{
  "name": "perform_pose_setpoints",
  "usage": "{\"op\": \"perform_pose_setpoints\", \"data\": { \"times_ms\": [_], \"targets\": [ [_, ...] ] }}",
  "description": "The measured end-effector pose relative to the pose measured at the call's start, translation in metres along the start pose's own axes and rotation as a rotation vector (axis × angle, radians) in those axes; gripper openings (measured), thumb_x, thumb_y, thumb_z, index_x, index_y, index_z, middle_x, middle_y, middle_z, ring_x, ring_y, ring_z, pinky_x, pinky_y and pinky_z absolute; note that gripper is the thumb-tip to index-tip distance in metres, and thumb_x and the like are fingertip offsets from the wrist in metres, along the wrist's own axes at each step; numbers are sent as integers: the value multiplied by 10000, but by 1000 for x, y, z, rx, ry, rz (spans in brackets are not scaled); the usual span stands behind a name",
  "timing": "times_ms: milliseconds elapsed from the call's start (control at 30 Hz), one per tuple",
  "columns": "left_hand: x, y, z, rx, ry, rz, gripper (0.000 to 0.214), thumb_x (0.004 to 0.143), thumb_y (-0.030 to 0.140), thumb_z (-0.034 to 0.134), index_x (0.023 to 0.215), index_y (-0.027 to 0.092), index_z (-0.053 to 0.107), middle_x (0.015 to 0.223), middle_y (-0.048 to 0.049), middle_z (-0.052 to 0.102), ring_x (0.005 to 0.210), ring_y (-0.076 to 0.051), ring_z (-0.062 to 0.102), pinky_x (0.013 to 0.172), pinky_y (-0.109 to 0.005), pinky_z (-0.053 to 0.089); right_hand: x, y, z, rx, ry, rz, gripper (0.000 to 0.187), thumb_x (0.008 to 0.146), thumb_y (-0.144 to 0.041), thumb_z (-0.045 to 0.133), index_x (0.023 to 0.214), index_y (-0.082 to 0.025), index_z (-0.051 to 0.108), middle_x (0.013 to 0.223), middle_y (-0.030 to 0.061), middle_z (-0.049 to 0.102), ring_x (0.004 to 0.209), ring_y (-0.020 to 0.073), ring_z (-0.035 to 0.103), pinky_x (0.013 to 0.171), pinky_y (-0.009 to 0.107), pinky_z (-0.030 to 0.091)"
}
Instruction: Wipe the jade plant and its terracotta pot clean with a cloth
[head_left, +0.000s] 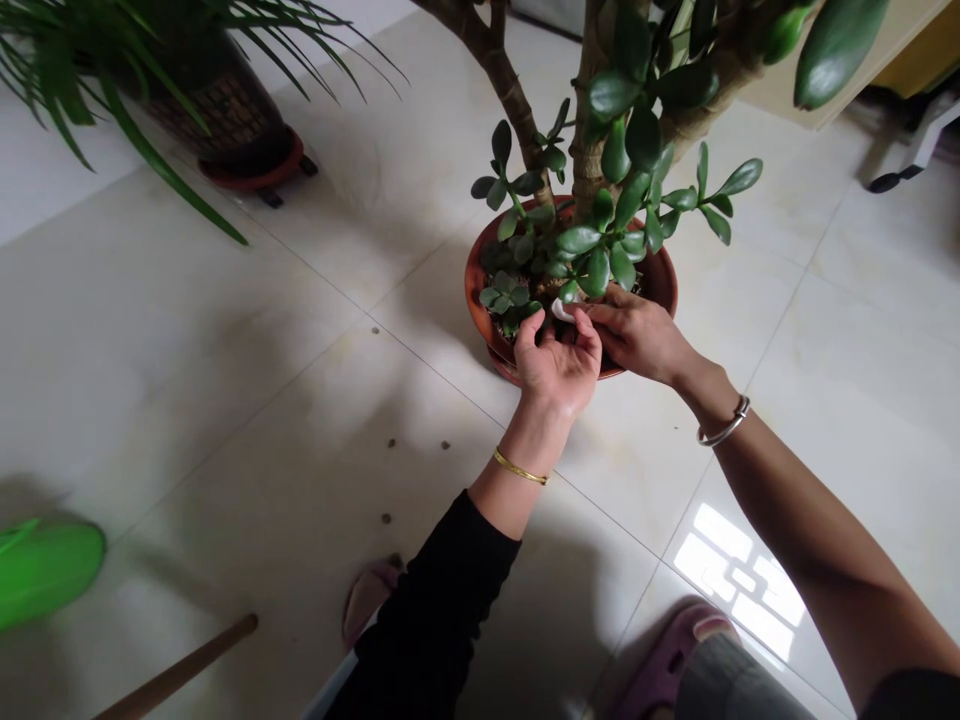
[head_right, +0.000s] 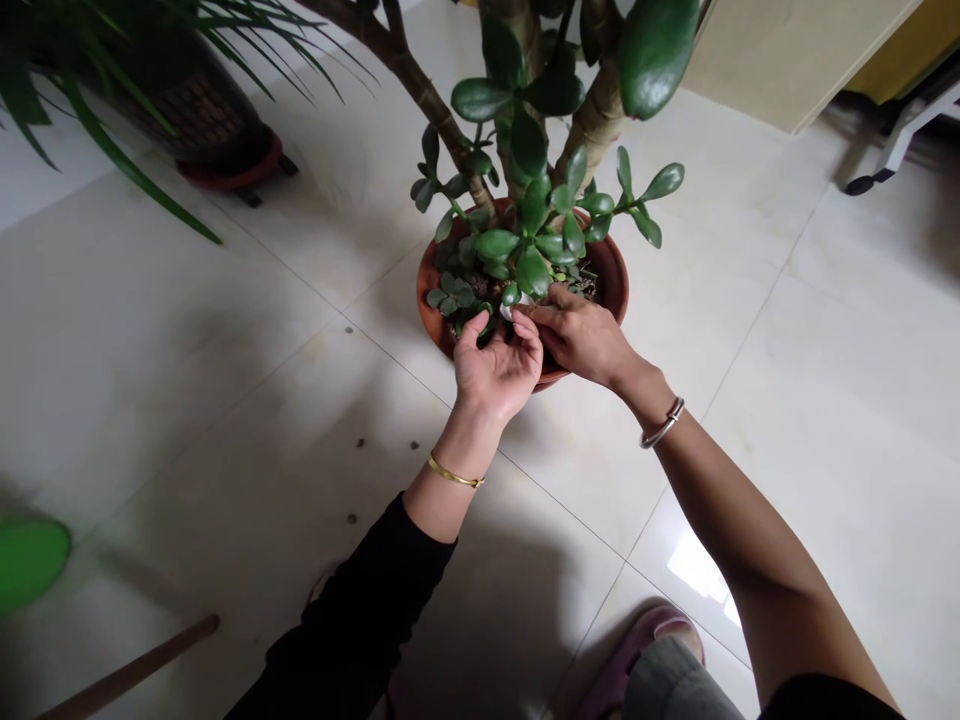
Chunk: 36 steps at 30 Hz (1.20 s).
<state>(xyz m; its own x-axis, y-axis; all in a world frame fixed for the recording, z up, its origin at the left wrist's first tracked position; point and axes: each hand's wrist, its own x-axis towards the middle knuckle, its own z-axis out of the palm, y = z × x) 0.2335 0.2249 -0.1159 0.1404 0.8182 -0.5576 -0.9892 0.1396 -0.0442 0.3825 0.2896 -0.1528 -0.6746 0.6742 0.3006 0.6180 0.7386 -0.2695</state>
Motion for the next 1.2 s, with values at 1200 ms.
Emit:
{"op": "perform_pose_setpoints", "data": {
  "times_ms": [1200],
  "targets": [
    [-4, 2, 5, 18, 40, -37, 142, 1050, 249, 481, 1015, 184, 602, 1050, -59, 692, 936, -100, 725, 676, -140, 555, -13, -10, -4, 94, 146, 85, 406, 1073, -343, 415, 1320, -264, 727, 1089, 104, 677, 976, 239, 664, 816, 370, 565]
  ]
}}
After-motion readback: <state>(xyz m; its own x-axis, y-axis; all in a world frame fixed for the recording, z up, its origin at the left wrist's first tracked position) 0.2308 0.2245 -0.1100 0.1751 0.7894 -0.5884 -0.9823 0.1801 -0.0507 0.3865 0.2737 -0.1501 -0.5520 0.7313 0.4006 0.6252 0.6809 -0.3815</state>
